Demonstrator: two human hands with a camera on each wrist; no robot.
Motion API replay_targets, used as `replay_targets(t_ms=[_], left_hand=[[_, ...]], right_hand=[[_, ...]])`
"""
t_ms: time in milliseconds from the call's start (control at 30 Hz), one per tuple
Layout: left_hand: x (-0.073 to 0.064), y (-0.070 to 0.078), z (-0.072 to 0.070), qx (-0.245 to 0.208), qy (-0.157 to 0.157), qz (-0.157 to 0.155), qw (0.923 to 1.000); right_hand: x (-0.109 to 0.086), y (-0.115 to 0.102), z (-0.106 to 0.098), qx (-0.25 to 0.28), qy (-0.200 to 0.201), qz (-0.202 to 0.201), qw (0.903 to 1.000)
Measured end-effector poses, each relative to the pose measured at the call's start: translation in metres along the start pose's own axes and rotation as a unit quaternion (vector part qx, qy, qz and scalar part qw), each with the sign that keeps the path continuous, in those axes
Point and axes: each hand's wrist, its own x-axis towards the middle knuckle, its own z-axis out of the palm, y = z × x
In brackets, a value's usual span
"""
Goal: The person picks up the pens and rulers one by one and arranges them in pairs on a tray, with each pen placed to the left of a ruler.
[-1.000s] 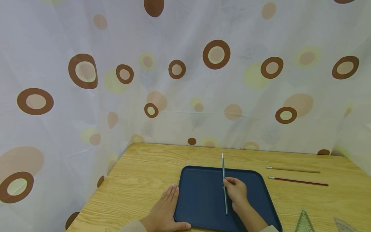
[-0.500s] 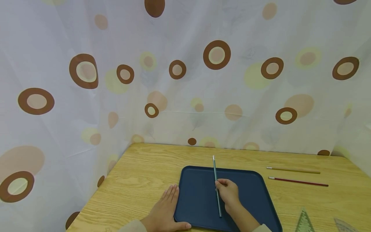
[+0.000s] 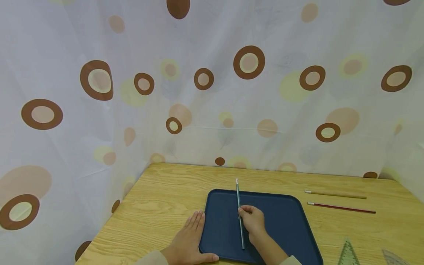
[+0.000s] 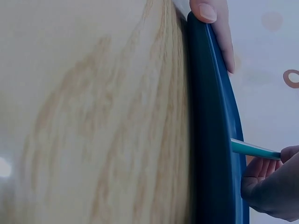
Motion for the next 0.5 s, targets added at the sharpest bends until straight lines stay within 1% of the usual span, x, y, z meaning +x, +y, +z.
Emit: replay_targets(t_ms=[167, 500], left_hand=[[-0.001, 0.001, -0.002, 0.000, 0.000, 0.004, 1.0000], [-0.002, 0.004, -0.005, -0.007, -0.003, -0.002, 1.0000]], right_hand=[[-0.001, 0.001, 0.003, 0.004, 0.003, 0.017, 0.9998], [-0.003, 0.001, 0.011, 0.009, -0.003, 0.020, 0.9997]])
